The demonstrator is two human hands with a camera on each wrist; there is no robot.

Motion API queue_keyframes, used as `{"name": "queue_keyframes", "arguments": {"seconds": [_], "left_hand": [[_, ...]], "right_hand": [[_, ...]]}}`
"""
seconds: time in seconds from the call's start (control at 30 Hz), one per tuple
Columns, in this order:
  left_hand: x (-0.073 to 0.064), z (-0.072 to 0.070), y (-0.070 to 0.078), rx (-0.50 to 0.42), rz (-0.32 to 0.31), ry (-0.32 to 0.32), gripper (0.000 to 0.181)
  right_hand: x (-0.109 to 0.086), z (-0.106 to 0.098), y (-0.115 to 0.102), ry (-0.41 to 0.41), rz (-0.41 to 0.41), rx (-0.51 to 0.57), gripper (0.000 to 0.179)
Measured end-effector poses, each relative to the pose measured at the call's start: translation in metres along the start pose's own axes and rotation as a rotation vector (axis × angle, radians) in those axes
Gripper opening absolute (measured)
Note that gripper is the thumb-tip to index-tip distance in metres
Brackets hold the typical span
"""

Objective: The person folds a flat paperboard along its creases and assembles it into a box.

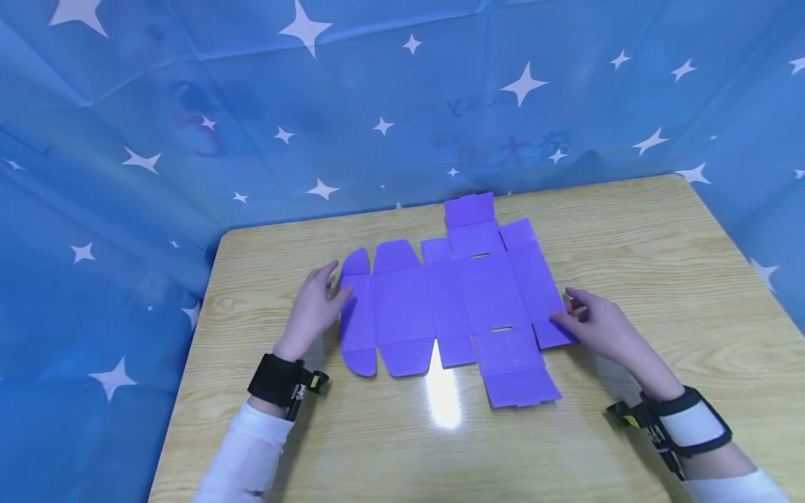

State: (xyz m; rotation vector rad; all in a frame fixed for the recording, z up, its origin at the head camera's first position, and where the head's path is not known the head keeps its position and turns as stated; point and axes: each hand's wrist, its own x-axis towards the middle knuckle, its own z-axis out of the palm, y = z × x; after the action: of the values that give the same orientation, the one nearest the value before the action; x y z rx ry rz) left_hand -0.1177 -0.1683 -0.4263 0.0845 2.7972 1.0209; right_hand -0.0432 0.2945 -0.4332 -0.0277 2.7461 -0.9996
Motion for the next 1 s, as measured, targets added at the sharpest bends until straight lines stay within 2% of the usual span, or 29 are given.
{"name": "queue_keyframes", "arguments": {"seconds": [0.2, 0.33, 0.5, 0.7, 0.83, 1.0], "left_hand": [[0.031, 0.006, -0.005, -0.071, -0.025, -0.010, 0.068], [0.042, 0.010, -0.002, -0.095, -0.014, 0.017, 0.063], [0.048, 0.016, 0.005, -0.042, 0.027, 0.034, 0.052], [0.036, 0.014, -0.001, -0.016, 0.036, 0.056, 0.037], [0.020, 0.011, -0.005, -0.012, 0.026, 0.042, 0.035], [-0.003, 0.010, -0.008, -0.025, 0.031, 0.018, 0.036]], "right_hand": [[-0.022, 0.003, 0.001, -0.037, 0.032, 0.113, 0.064], [-0.029, 0.006, 0.000, -0.016, 0.003, 0.137, 0.057], [-0.027, 0.006, 0.001, 0.004, -0.017, 0.115, 0.055], [-0.005, -0.004, 0.003, -0.045, -0.030, 0.069, 0.054], [0.017, -0.015, 0.005, -0.102, -0.048, 0.046, 0.053], [0.047, -0.029, 0.001, -0.126, -0.077, -0.004, 0.050]]}}
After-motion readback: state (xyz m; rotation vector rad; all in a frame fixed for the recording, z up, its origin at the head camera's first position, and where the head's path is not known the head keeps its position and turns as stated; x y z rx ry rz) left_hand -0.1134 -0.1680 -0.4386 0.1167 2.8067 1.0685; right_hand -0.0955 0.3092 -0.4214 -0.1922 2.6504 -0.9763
